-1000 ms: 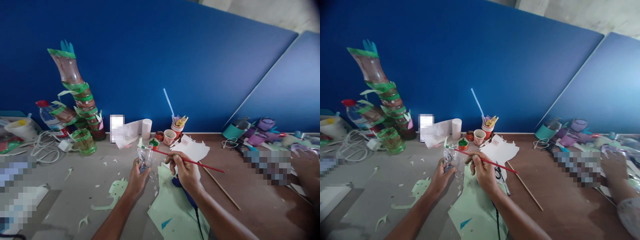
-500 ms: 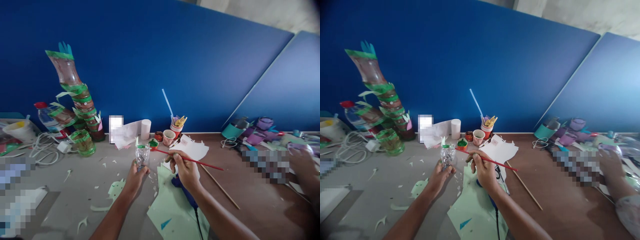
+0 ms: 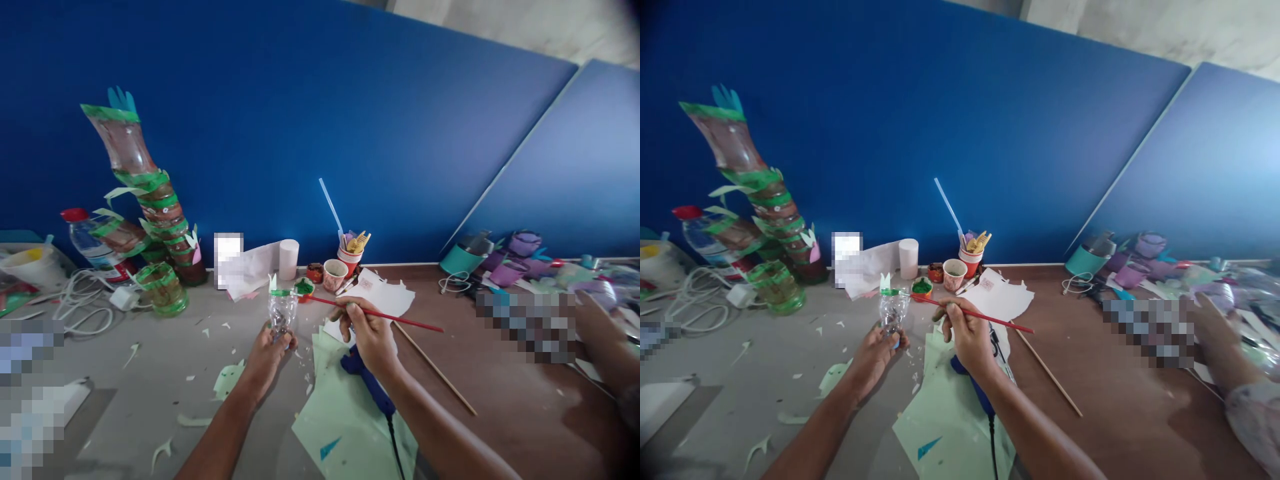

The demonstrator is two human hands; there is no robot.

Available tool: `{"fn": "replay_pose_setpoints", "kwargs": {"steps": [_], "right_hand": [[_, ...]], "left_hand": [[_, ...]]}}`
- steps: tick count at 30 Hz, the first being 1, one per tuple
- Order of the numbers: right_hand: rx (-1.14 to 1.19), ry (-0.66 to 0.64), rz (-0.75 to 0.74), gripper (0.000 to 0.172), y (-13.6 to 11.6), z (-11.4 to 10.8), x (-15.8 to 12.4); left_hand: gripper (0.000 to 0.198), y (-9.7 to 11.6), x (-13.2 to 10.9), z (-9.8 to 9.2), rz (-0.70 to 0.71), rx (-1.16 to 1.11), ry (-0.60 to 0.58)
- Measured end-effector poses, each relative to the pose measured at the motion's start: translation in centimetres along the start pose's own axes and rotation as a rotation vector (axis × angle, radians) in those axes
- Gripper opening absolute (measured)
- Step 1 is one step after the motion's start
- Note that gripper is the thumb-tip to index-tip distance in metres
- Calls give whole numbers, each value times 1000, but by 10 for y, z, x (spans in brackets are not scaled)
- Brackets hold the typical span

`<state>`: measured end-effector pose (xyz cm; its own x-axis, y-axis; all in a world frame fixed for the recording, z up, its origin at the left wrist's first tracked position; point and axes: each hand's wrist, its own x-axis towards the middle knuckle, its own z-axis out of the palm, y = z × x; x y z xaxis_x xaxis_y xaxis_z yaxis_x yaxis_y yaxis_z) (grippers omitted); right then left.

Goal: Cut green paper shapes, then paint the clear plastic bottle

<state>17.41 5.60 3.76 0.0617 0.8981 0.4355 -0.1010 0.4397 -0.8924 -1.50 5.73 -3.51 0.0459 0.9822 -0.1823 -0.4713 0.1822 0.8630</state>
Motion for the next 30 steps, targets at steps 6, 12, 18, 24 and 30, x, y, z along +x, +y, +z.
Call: {"fn": "replay_pose_setpoints", "kwargs": {"steps": [6,12,18,24,30], "right_hand": [[12,1,8,23,0,-1,3],[25,23,38,24,-1,-4,5],[37,35,62,26,-1,-6,7],[54,41,76,28,-1,-8,8],[79,36,98,29,0,-9,8]], "left_hand": [[32,-5,2,-5,-13,-66,-53],[27,-1,1,-7,-13,-97,-134],[27,3,-2,-8,-39,-107,-185],[28,7,-5,-5,-32,-92,-151],[32,8,-6,-4,-38,-82,-151]]}}
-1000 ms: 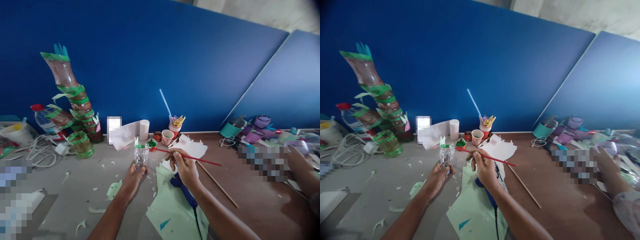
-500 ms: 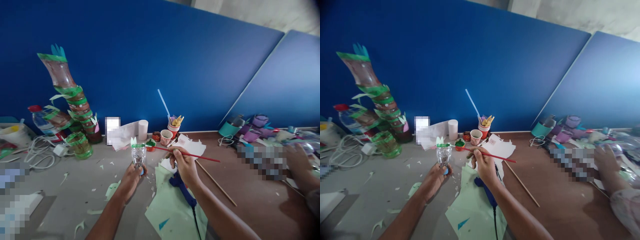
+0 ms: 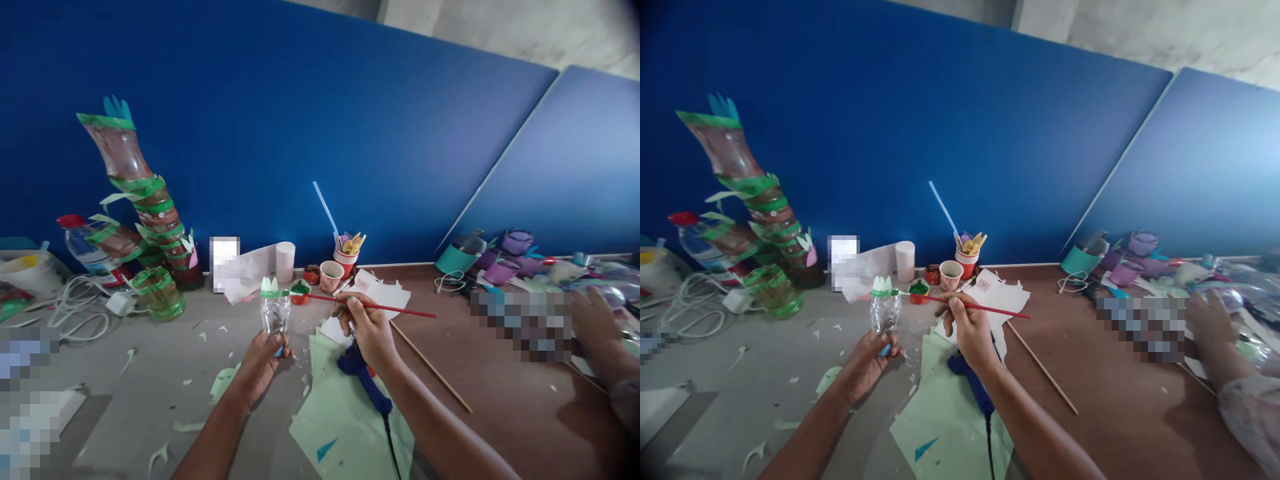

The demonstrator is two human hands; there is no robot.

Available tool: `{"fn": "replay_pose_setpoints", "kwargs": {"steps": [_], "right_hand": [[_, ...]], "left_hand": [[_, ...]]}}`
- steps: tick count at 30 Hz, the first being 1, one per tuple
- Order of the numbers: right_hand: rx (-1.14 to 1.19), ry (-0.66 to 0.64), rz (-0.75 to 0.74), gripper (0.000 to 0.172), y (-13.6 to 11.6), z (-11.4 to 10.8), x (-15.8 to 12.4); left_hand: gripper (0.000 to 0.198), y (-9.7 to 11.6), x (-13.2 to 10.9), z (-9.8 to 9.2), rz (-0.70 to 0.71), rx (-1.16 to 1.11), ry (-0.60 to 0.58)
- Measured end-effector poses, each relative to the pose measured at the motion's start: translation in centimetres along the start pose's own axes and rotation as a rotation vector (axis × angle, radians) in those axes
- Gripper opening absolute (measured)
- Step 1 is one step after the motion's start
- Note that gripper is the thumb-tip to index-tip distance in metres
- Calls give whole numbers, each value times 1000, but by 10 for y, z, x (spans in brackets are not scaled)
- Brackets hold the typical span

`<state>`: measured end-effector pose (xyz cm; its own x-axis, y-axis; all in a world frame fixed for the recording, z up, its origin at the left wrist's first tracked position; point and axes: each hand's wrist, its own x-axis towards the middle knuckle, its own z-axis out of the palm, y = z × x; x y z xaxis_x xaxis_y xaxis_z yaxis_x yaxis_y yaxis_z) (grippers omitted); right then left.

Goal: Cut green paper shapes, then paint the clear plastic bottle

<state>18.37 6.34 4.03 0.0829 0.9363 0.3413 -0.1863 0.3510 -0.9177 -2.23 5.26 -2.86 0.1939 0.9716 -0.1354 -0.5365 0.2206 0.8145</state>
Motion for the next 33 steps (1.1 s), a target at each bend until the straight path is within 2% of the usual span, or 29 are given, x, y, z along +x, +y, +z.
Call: {"fn": "replay_pose_setpoints", "kwargs": {"steps": [9,21,33], "right_hand": [[48,11,16,26,2,-2,3],[42,50,32,29,9,-9,9],[164,-1,29,26,-8,-2,0]], "left_hand": [[39,2,-1,3,2,-29,17],[35,1,-1,2,30,-108,-5],[37,-1,2,-2,33,-104,41]]}}
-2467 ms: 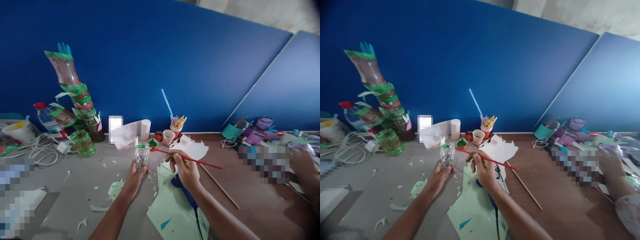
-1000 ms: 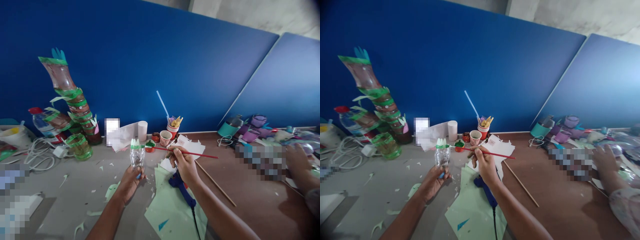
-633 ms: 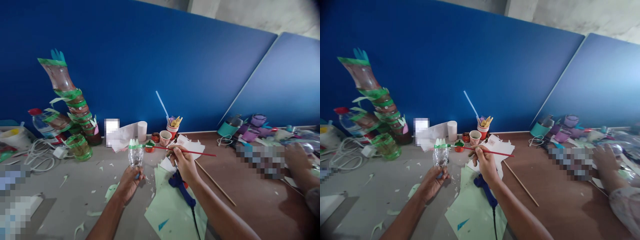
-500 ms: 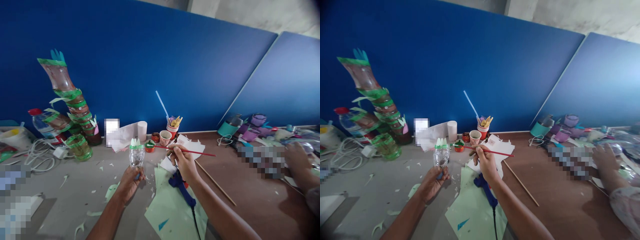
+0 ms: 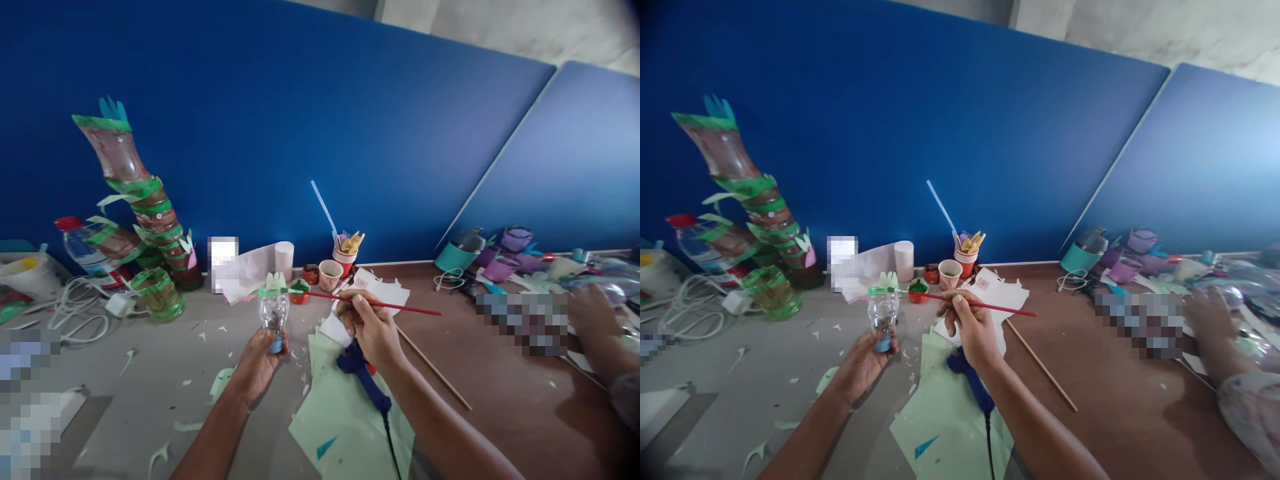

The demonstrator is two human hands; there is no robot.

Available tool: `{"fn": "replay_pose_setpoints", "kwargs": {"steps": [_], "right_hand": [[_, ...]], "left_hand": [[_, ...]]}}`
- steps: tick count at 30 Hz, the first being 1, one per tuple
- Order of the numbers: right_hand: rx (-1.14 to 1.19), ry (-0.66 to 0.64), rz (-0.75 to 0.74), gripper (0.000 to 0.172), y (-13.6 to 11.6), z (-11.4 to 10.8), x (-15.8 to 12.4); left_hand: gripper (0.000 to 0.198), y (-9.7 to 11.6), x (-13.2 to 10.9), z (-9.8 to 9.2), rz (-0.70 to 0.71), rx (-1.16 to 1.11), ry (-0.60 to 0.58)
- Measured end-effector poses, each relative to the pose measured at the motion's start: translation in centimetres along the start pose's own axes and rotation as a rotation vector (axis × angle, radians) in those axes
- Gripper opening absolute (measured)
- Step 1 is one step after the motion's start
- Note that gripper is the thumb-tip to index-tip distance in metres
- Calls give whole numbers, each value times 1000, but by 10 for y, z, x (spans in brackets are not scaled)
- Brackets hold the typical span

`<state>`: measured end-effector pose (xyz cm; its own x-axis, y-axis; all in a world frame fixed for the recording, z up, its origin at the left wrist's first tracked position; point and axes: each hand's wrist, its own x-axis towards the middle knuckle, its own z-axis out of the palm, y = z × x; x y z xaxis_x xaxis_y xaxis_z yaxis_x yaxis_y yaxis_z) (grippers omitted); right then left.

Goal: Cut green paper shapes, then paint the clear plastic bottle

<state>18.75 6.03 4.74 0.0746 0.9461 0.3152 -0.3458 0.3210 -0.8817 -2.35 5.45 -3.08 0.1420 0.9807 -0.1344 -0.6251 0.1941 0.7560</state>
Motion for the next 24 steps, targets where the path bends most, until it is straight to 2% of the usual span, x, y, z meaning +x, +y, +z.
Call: {"fn": "replay_pose_setpoints", "kwargs": {"steps": [8,20,24], "right_hand": [[23,-40,18,25,0,4,-4],[-21,-9,-7,25,0,1,0],[-31,8,-24,24,2,-2,2]], "left_hand": [[33,-1,1,-2,8,41,-7],[34,1,0,-1,-8,-18,0],[35,1,-1,-3,-27,-44,-34]]}}
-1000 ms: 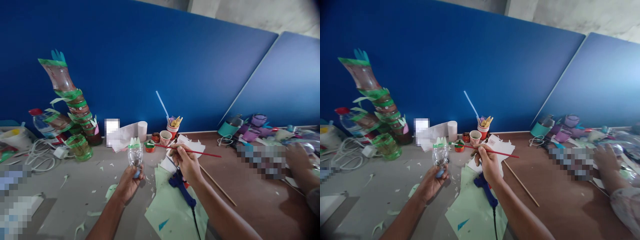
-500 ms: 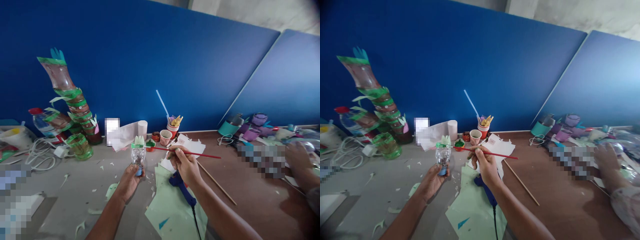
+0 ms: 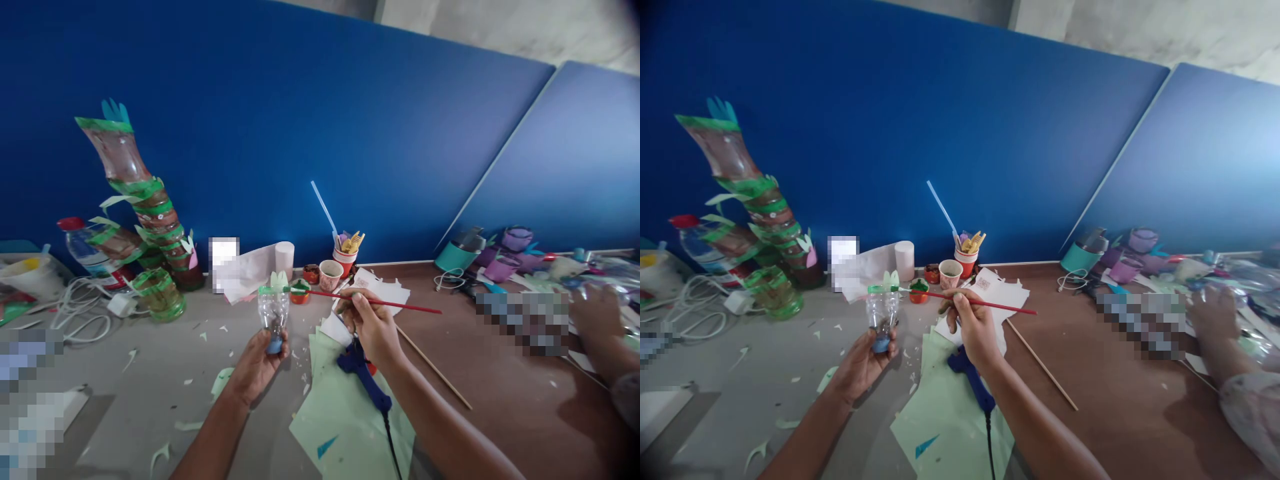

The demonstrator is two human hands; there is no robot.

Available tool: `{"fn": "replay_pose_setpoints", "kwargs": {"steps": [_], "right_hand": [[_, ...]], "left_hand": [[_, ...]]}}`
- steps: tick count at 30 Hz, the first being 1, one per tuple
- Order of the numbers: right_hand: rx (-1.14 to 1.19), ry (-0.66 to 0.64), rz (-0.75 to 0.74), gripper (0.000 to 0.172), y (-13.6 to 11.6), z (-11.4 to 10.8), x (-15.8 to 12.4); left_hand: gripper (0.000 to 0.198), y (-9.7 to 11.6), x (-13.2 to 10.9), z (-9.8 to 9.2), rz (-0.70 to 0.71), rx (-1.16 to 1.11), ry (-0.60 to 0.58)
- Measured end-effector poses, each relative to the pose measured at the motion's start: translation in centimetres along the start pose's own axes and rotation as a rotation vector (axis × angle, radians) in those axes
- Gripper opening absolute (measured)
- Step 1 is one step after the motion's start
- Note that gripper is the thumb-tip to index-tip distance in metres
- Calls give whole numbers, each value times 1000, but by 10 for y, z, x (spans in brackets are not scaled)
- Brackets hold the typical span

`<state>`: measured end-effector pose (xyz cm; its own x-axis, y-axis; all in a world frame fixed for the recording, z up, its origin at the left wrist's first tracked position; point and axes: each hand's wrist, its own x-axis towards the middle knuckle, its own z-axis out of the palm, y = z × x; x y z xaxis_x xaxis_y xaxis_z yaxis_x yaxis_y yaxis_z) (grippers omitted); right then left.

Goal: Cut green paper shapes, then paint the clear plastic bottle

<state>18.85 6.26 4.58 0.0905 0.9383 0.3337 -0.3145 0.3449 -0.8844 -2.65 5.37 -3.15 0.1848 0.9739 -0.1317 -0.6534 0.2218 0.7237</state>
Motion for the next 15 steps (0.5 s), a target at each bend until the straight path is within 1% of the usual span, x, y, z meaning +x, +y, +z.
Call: {"fn": "replay_pose_setpoints", "kwargs": {"steps": [6,11,15], "right_hand": [[-5,16,4,23,4,-4,4],[47,32,17,22,3,-4,4],[97,14,32,22,-2,1,0]], "left_hand": [[40,3,-2,0,-40,-101,-77],[49,2,-1,-1,-26,-153,-101],[37,0,1,-3,1,-123,-98]]}}
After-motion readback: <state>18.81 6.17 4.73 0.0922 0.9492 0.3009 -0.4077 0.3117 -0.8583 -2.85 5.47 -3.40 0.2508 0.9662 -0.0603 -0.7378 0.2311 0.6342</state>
